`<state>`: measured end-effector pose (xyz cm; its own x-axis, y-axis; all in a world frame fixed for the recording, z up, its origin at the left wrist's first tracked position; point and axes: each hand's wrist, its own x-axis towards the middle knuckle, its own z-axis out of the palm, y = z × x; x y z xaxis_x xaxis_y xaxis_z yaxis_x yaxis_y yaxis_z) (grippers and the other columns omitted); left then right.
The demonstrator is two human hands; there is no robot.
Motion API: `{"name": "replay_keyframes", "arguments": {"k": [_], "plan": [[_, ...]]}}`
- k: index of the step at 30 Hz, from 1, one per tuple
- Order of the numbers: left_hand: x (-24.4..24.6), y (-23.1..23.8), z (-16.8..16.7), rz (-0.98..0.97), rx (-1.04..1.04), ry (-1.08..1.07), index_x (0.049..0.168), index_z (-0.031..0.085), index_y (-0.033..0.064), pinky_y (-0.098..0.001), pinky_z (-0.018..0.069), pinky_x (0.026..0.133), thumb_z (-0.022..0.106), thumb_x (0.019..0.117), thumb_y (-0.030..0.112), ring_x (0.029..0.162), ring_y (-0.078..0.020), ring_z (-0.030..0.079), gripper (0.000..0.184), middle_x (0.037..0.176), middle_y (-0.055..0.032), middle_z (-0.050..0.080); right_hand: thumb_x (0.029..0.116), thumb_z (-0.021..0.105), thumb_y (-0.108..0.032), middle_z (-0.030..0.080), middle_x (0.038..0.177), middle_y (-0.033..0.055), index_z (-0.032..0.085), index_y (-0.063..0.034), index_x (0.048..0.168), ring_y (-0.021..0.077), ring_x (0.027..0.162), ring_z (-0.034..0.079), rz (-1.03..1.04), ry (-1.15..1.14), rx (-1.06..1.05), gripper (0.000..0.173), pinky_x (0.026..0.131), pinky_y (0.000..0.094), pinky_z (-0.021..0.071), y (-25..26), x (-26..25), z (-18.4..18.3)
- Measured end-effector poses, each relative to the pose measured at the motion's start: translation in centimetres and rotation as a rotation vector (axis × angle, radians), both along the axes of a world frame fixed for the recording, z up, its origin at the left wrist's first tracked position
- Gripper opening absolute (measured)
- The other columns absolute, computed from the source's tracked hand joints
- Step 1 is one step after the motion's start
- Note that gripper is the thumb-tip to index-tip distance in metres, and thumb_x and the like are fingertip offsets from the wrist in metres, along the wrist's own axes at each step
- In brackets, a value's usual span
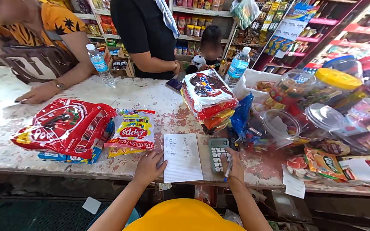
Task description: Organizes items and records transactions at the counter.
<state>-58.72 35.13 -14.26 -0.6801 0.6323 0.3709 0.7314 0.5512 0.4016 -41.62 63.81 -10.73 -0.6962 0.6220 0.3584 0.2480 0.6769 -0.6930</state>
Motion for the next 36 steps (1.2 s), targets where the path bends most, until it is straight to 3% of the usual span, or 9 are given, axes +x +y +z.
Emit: {"name": "replay_keyframes", "arguments": {"k": [4, 6, 8, 11, 16, 28, 30, 33, 36], "plan": [[0.1, 0.1, 0.3, -0.015, -0.023, -0.009, 0.121, 0.074, 0.0049, -0.0588, 0.0555, 0.087, 0.053, 0.0984, 0.047, 0.099, -0.0387, 0.071, 0.052, 0.109, -0.0184, 0.074, 0.1084, 0.04, -0.023, 0.07, 0.116, 0.0205, 0.055, 0.0164, 0.129, 0.0183, 0.111, 0.067, 0.273, 0.224, -0.369, 0.047, 0.101, 0.0341, 0.0525, -1.8, -3.9, 1.9], [0.2, 0.1, 0.7, -0.018, -0.037, -0.037, 0.122, 0.073, 0.0037, -0.0611, 0.0537, 0.091, 0.053, 0.0988, 0.046, 0.105, -0.0405, 0.071, 0.052, 0.113, -0.0197, 0.073, 0.1076, 0.043, -0.015, 0.071, 0.106, 0.0166, 0.064, 0.0137, 0.114, 0.014, 0.102, 0.068, 0.381, 0.192, -0.479, 0.037, 0.096, 0.0319, 0.0544, -2.9, -7.0, 3.1], [0.2, 0.1, 0.8, -0.016, -0.027, -0.029, 0.121, 0.074, 0.0025, -0.0617, 0.0541, 0.091, 0.054, 0.0983, 0.044, 0.104, -0.0415, 0.071, 0.051, 0.113, -0.0205, 0.073, 0.107, 0.05, -0.014, 0.07, 0.087, 0.0091, 0.066, 0.0078, 0.102, 0.0096, 0.08, 0.067, 0.419, 0.068, -0.542, 0.028, 0.08, 0.0283, 0.0562, -3.8, -10.7, 4.0], [0.1, 0.2, 0.8, -0.01, -0.032, -0.019, 0.12, 0.074, 0.0026, -0.0608, 0.0544, 0.09, 0.055, 0.0979, 0.044, 0.103, -0.0414, 0.071, 0.051, 0.111, -0.0207, 0.073, 0.1073, 0.055, -0.021, 0.064, 0.078, 0.0084, 0.062, 0.0059, 0.107, 0.0116, 0.064, 0.061, 0.412, -0.117, -0.566, 0.028, 0.065, 0.0289, 0.0536, -4.2, -15.7, 3.9], [0.1, 0.0, 0.9, -0.01, -0.03, -0.044, 0.122, 0.074, 0.0048, -0.0587, 0.0555, 0.09, 0.054, 0.0983, 0.045, 0.103, -0.0389, 0.071, 0.051, 0.112, -0.0182, 0.074, 0.1006, 0.066, -0.033, 0.067, 0.081, 0.0151, 0.069, 0.0018, 0.093, 0.0262, 0.077, 0.065, 0.258, -0.288, -0.266, 0.035, 0.079, 0.0472, 0.0534, -3.5, -18.7, 2.0], [-0.5, 0.1, 1.1, -0.021, -0.044, -0.075, 0.122, 0.074, 0.0057, -0.0582, 0.0542, 0.094, 0.053, 0.0987, 0.045, 0.11, -0.039, 0.07, 0.051, 0.117, -0.0172, 0.073, 0.0934, 0.068, -0.014, 0.059, 0.068, 0.0096, 0.064, 0.0017, 0.077, 0.0194, 0.067, 0.058, 0.18, -0.235, -0.174, 0.023, 0.067, 0.0406, 0.0482, -4.1, -19.2, 1.8], [-0.4, 0.0, 1.0, -0.02, -0.036, -0.077, 0.122, 0.074, 0.0062, -0.0582, 0.0547, 0.093, 0.053, 0.0984, 0.045, 0.11, -0.0387, 0.07, 0.05, 0.116, -0.0168, 0.074, 0.0922, 0.069, -0.015, 0.061, 0.069, 0.008, 0.065, 0.0005, 0.078, 0.0164, 0.067, 0.059, 0.172, -0.22, -0.196, 0.021, 0.067, 0.0376, 0.0492, -3.7, -19.4, 1.2], [-0.1, -0.3, 2.0, -0.024, -0.082, -0.174, 0.124, 0.073, 0.0067, -0.0595, 0.0523, 0.097, 0.055, 0.0995, 0.043, 0.113, -0.0392, 0.068, 0.048, 0.118, -0.017, 0.073, 0.0944, 0.067, -0.019, 0.071, 0.09, 0.0215, 0.071, 0.0065, 0.093, 0.032, 0.088, 0.069, 0.151, -0.254, -0.108, 0.026, 0.085, 0.0497, 0.0542, -3.9, -19.2, 0.9], [-0.2, -0.2, 2.0, -0.016, -0.04, -0.13, 0.121, 0.075, 0.0062, -0.0591, 0.0537, 0.096, 0.058, 0.0974, 0.041, 0.11, -0.0387, 0.07, 0.045, 0.115, -0.0169, 0.074, 0.0952, 0.065, -0.018, 0.071, 0.09, 0.0227, 0.072, 0.0067, 0.093, 0.0347, 0.09, 0.069, 0.179, -0.291, -0.089, 0.025, 0.087, 0.0518, 0.0532, -4.3, -18.9, 2.1]]}}
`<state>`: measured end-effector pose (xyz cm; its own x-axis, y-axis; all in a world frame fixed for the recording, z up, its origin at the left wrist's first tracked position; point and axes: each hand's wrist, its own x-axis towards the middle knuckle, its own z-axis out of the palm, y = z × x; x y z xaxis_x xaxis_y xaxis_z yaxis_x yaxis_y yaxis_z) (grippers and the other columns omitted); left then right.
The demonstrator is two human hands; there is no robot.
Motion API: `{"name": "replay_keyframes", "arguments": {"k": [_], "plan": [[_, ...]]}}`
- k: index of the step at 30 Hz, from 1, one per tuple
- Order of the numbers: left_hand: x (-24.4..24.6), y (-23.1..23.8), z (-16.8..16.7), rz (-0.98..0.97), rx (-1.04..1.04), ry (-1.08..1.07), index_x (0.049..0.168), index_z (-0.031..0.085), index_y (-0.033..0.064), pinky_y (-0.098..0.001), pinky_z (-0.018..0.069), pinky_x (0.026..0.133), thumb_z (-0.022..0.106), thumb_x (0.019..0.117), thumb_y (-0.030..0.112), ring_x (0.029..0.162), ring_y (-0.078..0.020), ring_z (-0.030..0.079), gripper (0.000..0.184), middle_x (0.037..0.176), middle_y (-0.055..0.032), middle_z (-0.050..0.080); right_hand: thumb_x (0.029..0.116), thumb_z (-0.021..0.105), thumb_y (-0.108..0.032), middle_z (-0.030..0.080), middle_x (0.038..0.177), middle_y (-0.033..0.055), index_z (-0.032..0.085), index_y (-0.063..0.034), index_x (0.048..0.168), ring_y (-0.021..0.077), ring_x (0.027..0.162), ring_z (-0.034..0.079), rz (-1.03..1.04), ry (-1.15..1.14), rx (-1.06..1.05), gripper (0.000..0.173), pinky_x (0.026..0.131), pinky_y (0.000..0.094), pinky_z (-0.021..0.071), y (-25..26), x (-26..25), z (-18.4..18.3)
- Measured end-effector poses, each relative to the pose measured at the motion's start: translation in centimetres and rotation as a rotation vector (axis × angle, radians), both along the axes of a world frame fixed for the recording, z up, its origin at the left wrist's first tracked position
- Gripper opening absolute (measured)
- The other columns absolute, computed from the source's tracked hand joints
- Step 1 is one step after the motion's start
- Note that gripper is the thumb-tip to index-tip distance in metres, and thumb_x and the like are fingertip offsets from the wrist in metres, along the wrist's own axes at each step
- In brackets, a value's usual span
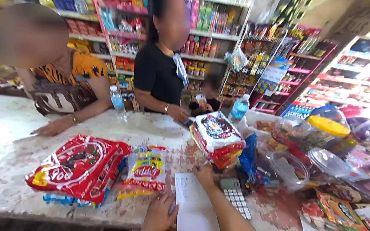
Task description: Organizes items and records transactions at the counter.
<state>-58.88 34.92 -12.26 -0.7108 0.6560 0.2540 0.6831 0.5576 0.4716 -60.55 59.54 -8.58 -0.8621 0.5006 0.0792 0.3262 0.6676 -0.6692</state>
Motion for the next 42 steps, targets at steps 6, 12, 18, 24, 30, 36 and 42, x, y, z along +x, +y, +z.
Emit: {"name": "replay_keyframes", "arguments": {"k": [6, 12, 18, 24, 30, 36, 42], "plan": [[0.0, -0.2, -0.1, -0.025, -0.006, 0.0, 0.119, 0.075, 0.0037, -0.0587, 0.0547, 0.093, 0.061, 0.0973, 0.038, 0.108, -0.0405, 0.07, 0.043, 0.114, -0.0197, 0.074, 0.0982, 0.06, -0.022, 0.07, 0.083, 0.0205, 0.071, 0.0044, 0.089, 0.0342, 0.085, 0.07, -0.023, -0.054, 0.039, 0.03, 0.081, 0.0521, 0.0534, -0.7, 0.6, -0.1], [0.3, -0.3, 0.0, -0.027, -0.036, -0.027, 0.122, 0.074, 0.0043, -0.0587, 0.0524, 0.098, 0.06, 0.0989, 0.037, 0.114, -0.0413, 0.068, 0.043, 0.118, -0.0195, 0.073, 0.1007, 0.059, -0.026, 0.071, 0.086, 0.0207, 0.071, 0.0031, 0.092, 0.0351, 0.09, 0.071, -0.043, -0.088, 0.061, 0.032, 0.085, 0.0526, 0.0533, -0.9, 1.0, -0.4], [0.4, -0.2, -0.2, -0.026, -0.024, -0.014, 0.122, 0.074, 0.0044, -0.0591, 0.0529, 0.096, 0.06, 0.0982, 0.037, 0.111, -0.041, 0.069, 0.043, 0.116, -0.0186, 0.073, 0.0988, 0.061, -0.023, 0.066, 0.076, 0.017, 0.068, 0.0027, 0.085, 0.0304, 0.078, 0.068, -0.034, 0.025, 0.011, 0.03, 0.075, 0.0499, 0.0521, -0.4, 1.2, -1.2], [0.5, -0.1, -0.6, 0.012, 0.054, 0.027, 0.12, 0.074, 0.004, -0.0567, 0.0553, 0.093, 0.06, 0.0963, 0.039, 0.11, -0.0379, 0.07, 0.045, 0.119, -0.0179, 0.072, 0.0936, 0.064, -0.014, 0.053, 0.061, 0.003, 0.061, -0.0007, 0.073, 0.0105, 0.057, 0.052, -0.099, 0.332, -0.131, 0.025, 0.058, 0.0308, 0.0444, 0.2, 1.1, -2.8], [0.5, -0.1, -1.4, 0.035, 0.108, 0.078, 0.124, 0.073, 0.006, -0.055, 0.0585, 0.08, 0.057, 0.0956, 0.042, 0.097, -0.037, 0.073, 0.049, 0.112, -0.0179, 0.073, 0.0924, 0.066, -0.009, 0.053, 0.058, -0.0017, 0.059, -0.0027, 0.07, 0.0041, 0.052, 0.05, -0.119, 0.42, -0.332, 0.024, 0.054, 0.023, 0.0444, -2.3, 0.4, -2.9], [0.3, -0.1, -2.2, 0.061, 0.141, 0.137, 0.119, 0.076, 0.0075, -0.0546, 0.0579, 0.088, 0.052, 0.097, 0.042, 0.1, -0.0358, 0.073, 0.047, 0.108, -0.0166, 0.074, 0.0989, 0.062, -0.02, 0.059, 0.071, 0.0091, 0.066, 0.0033, 0.087, 0.0175, 0.065, 0.057, 0.014, 0.072, -0.193, 0.027, 0.066, 0.0378, 0.0489, -2.1, 0.0, -1.3], [0.9, -1.0, -2.2, 0.125, 0.126, 0.164, 0.118, 0.076, 0.0057, -0.0554, 0.0586, 0.081, 0.052, 0.0975, 0.039, 0.094, -0.0379, 0.073, 0.046, 0.099, -0.0171, 0.074, 0.0991, 0.061, -0.023, 0.058, 0.071, 0.0071, 0.065, 0.003, 0.086, 0.0152, 0.066, 0.056, 0.055, 0.037, -0.121, 0.03, 0.067, 0.035, 0.0476, -1.9, 0.0, -1.1]]}}
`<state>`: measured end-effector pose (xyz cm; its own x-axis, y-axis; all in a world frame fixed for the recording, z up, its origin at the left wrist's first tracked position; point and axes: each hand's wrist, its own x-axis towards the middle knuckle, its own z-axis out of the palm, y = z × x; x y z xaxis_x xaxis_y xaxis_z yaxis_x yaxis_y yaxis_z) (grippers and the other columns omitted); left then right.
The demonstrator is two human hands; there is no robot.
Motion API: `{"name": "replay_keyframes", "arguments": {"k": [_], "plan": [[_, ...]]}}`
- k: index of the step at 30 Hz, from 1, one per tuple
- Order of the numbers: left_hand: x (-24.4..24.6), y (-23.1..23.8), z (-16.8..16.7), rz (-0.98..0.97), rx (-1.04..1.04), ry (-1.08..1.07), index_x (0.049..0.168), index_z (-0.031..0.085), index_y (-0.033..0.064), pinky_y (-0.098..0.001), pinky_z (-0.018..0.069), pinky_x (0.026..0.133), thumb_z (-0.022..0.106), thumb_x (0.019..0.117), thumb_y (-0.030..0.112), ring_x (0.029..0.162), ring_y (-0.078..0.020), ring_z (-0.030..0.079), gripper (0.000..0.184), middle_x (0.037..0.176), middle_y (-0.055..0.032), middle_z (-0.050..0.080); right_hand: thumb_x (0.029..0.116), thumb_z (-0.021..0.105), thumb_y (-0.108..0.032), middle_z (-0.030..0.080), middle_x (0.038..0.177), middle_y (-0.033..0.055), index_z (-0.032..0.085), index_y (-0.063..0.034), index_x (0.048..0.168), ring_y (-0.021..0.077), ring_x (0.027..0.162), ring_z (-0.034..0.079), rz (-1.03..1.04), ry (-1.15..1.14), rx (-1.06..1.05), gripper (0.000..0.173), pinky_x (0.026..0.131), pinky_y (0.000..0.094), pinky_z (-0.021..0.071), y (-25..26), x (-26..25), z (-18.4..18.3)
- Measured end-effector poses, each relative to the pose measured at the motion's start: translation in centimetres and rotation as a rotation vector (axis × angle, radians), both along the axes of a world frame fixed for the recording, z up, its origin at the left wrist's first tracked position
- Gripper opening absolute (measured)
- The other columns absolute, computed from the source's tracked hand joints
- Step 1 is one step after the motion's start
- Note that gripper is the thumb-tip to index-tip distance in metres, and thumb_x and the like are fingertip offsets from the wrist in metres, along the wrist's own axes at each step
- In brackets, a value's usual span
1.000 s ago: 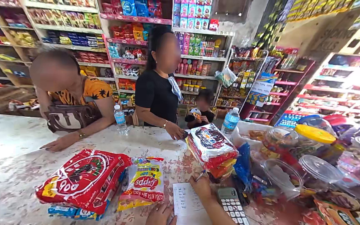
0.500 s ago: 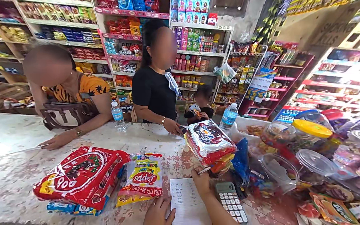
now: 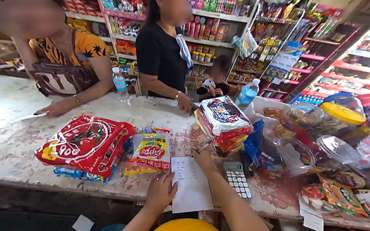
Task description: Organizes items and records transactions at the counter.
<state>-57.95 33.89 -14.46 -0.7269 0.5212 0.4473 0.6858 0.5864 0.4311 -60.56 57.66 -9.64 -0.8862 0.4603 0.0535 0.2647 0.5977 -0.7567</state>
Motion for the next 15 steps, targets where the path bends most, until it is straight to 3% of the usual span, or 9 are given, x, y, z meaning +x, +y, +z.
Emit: {"name": "replay_keyframes", "arguments": {"k": [3, 9, 15], "plan": [[0.2, -0.6, -0.7, 0.006, -0.017, 0.072, 0.121, 0.074, 0.0041, -0.0524, 0.0587, 0.082, 0.049, 0.0987, 0.041, 0.093, -0.0362, 0.073, 0.05, 0.098, -0.0165, 0.074, 0.0972, 0.063, -0.021, 0.05, 0.06, -0.0014, 0.062, 0.0, 0.075, 0.0058, 0.055, 0.047, -0.029, 0.176, 0.011, 0.03, 0.057, 0.0258, 0.0418, -0.3, 0.0, -1.4], [0.2, -0.5, -0.8, 0.007, -0.053, 0.09, 0.123, 0.074, 0.0046, -0.0523, 0.0579, 0.085, 0.046, 0.1003, 0.045, 0.098, -0.0365, 0.072, 0.054, 0.103, -0.0165, 0.074, 0.0959, 0.064, -0.019, 0.052, 0.059, -0.0013, 0.062, -0.0007, 0.071, 0.0038, 0.054, 0.048, -0.053, 0.204, 0.018, 0.031, 0.056, 0.024, 0.0419, -0.2, 0.2, -1.8], [0.1, -0.6, -0.9, 0.005, -0.059, 0.103, 0.122, 0.074, 0.005, -0.051, 0.0572, 0.086, 0.045, 0.1009, 0.044, 0.1, -0.0359, 0.071, 0.053, 0.104, -0.0156, 0.074, 0.0942, 0.067, -0.016, 0.057, 0.06, 0.0, 0.06, -0.0022, 0.069, 0.0051, 0.055, 0.054, -0.061, 0.152, -0.082, 0.029, 0.058, 0.0254, 0.0486, 0.1, -0.5, -1.6]]}}
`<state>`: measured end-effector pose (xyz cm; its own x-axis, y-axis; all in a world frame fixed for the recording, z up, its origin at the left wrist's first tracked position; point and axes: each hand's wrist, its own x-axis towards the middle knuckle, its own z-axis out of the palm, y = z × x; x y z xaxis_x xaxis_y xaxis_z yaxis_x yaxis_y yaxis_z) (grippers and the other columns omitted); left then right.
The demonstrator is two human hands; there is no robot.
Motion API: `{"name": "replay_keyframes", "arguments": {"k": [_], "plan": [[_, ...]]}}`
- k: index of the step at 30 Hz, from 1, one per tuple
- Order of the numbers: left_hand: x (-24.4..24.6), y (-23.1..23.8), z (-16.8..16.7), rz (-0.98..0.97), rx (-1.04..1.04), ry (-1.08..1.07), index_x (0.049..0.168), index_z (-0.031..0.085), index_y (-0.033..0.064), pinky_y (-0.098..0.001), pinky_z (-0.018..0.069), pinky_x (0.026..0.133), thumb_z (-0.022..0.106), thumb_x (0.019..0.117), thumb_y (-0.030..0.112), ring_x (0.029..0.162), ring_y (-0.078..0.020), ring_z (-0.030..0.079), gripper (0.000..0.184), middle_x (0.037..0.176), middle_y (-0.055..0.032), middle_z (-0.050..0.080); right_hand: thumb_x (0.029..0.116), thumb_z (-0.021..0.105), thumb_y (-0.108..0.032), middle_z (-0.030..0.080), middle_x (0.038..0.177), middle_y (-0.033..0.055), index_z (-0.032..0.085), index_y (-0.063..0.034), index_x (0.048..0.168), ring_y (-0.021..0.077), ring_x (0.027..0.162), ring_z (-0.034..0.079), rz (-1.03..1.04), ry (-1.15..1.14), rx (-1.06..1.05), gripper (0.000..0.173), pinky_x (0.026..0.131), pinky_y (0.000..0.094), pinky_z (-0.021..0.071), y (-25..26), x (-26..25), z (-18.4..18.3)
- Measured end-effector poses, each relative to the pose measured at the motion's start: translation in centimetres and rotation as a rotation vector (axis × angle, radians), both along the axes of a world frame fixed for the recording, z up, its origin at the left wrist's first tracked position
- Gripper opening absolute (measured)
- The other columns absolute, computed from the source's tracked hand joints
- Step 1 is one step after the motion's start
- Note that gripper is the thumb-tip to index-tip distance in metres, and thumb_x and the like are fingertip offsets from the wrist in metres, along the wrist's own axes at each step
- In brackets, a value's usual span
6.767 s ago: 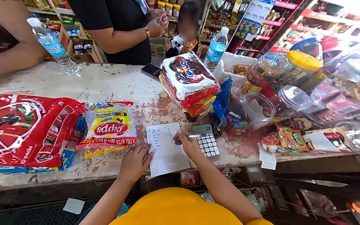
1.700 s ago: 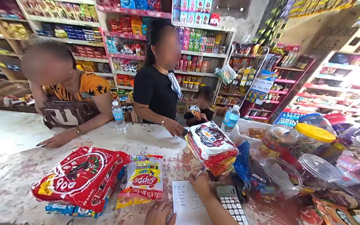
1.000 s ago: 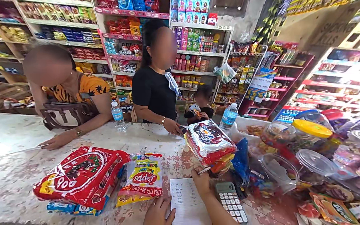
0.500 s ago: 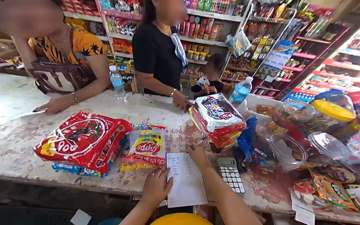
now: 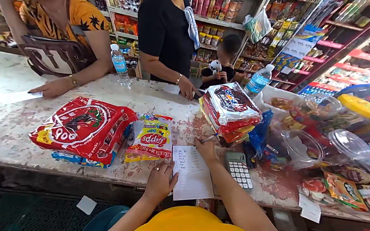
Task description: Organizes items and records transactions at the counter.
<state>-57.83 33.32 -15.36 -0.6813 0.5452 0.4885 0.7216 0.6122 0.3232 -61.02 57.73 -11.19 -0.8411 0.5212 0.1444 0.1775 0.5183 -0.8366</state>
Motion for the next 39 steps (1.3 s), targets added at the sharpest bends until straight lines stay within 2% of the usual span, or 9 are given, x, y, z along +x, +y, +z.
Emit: {"name": "replay_keyframes", "arguments": {"k": [6, 13, 24, 28, 30, 32, 35, 37, 39], "plan": [[0.2, 0.1, 0.6, 0.012, -0.037, -0.082, 0.13, 0.069, -0.0001, -0.0551, 0.0562, 0.089, 0.043, 0.1019, 0.045, 0.106, -0.0408, 0.07, 0.058, 0.112, -0.0209, 0.073, 0.0938, 0.069, -0.014, 0.061, 0.063, 0.0066, 0.063, 0.003, 0.073, 0.0125, 0.057, 0.059, 0.002, 0.007, 0.028, 0.028, 0.061, 0.0321, 0.052, -0.3, 0.3, 0.3], [0.1, 0.2, 0.4, 0.02, -0.049, -0.066, 0.127, 0.07, 0.0007, -0.0545, 0.0564, 0.088, 0.043, 0.1012, 0.045, 0.106, -0.041, 0.07, 0.058, 0.113, -0.02, 0.073, 0.096, 0.068, -0.017, 0.056, 0.063, 0.0054, 0.061, 0.0001, 0.072, 0.0135, 0.059, 0.055, 0.005, -0.098, 0.071, 0.03, 0.062, 0.034, 0.0474, -0.6, 0.4, 0.9], [0.0, 0.2, 0.4, 0.034, -0.048, -0.042, 0.125, 0.071, 0.0014, -0.0519, 0.0563, 0.089, 0.043, 0.1016, 0.044, 0.106, -0.0387, 0.07, 0.057, 0.113, -0.0187, 0.073, 0.0941, 0.068, -0.011, 0.049, 0.058, 0.0016, 0.056, -0.0011, 0.067, 0.0089, 0.054, 0.047, 0.016, -0.043, 0.067, 0.031, 0.056, 0.0287, 0.0415, -0.3, 0.3, 0.8], [0.2, -0.1, 0.7, -0.036, 0.016, -0.061, 0.136, 0.064, 0.0035, -0.0551, 0.0551, 0.086, 0.044, 0.097, 0.06, 0.106, -0.0431, 0.066, 0.071, 0.116, -0.0217, 0.069, 0.0952, 0.067, -0.01, 0.05, 0.059, 0.0053, 0.058, 0.0005, 0.069, 0.0141, 0.057, 0.049, 0.004, -0.083, 0.083, 0.029, 0.058, 0.0343, 0.0429, -0.4, 0.3, 0.9], [1.2, -0.6, 1.1, -0.19, 0.022, -0.093, 0.138, 0.063, 0.0071, -0.0627, 0.0511, 0.092, 0.054, 0.0885, 0.07, 0.118, -0.0468, 0.061, 0.08, 0.128, -0.0229, 0.065, 0.0961, 0.066, -0.011, 0.054, 0.062, 0.0066, 0.06, 0.0023, 0.074, 0.0138, 0.058, 0.052, 0.047, -0.107, 0.022, 0.027, 0.06, 0.0336, 0.0467, -0.1, 0.8, 1.7], [2.0, -0.8, 1.0, -0.343, -0.016, -0.065, 0.137, 0.063, 0.0149, -0.0652, 0.0479, 0.1, 0.064, 0.0822, 0.072, 0.13, -0.047, 0.056, 0.079, 0.138, -0.0197, 0.062, 0.0981, 0.067, -0.015, 0.062, 0.071, 0.0069, 0.065, 0.0031, 0.086, 0.0119, 0.063, 0.059, 0.082, -0.042, -0.051, 0.022, 0.066, 0.0317, 0.0531, 0.6, 2.8, 3.3], [2.2, -1.0, 0.3, -0.465, -0.074, -0.072, 0.141, 0.061, 0.0172, -0.0647, 0.043, 0.108, 0.077, 0.0791, 0.057, 0.14, -0.0497, 0.046, 0.075, 0.148, -0.0203, 0.055, 0.1001, 0.064, -0.017, 0.071, 0.092, 0.007, 0.067, 0.0025, 0.111, 0.0089, 0.081, 0.067, 0.118, 0.152, 0.009, 0.022, 0.077, 0.0299, 0.058, 2.7, 8.2, 4.9], [1.9, -0.8, 0.3, -0.517, -0.103, -0.093, 0.141, 0.06, 0.0158, -0.0628, 0.0405, 0.112, 0.084, 0.0759, 0.043, 0.143, -0.0498, 0.042, 0.075, 0.15, -0.0213, 0.052, 0.1043, 0.055, -0.012, 0.074, 0.105, 0.0127, 0.062, 0.0067, 0.126, 0.0126, 0.09, 0.07, 0.046, 0.139, 0.033, 0.03, 0.082, 0.0313, 0.0583, 4.6, 12.2, 5.6], [1.7, -0.3, 0.3, -0.542, -0.111, -0.086, 0.14, 0.061, 0.0142, -0.0607, 0.04, 0.114, 0.078, 0.0814, 0.041, 0.143, -0.0478, 0.043, 0.067, 0.15, -0.0211, 0.053, 0.1073, 0.048, -0.013, 0.075, 0.101, 0.0104, 0.061, 0.0069, 0.127, 0.01, 0.087, 0.07, -0.084, 0.075, 0.086, 0.03, 0.08, 0.0271, 0.056, 6.5, 15.4, 5.3]]}}
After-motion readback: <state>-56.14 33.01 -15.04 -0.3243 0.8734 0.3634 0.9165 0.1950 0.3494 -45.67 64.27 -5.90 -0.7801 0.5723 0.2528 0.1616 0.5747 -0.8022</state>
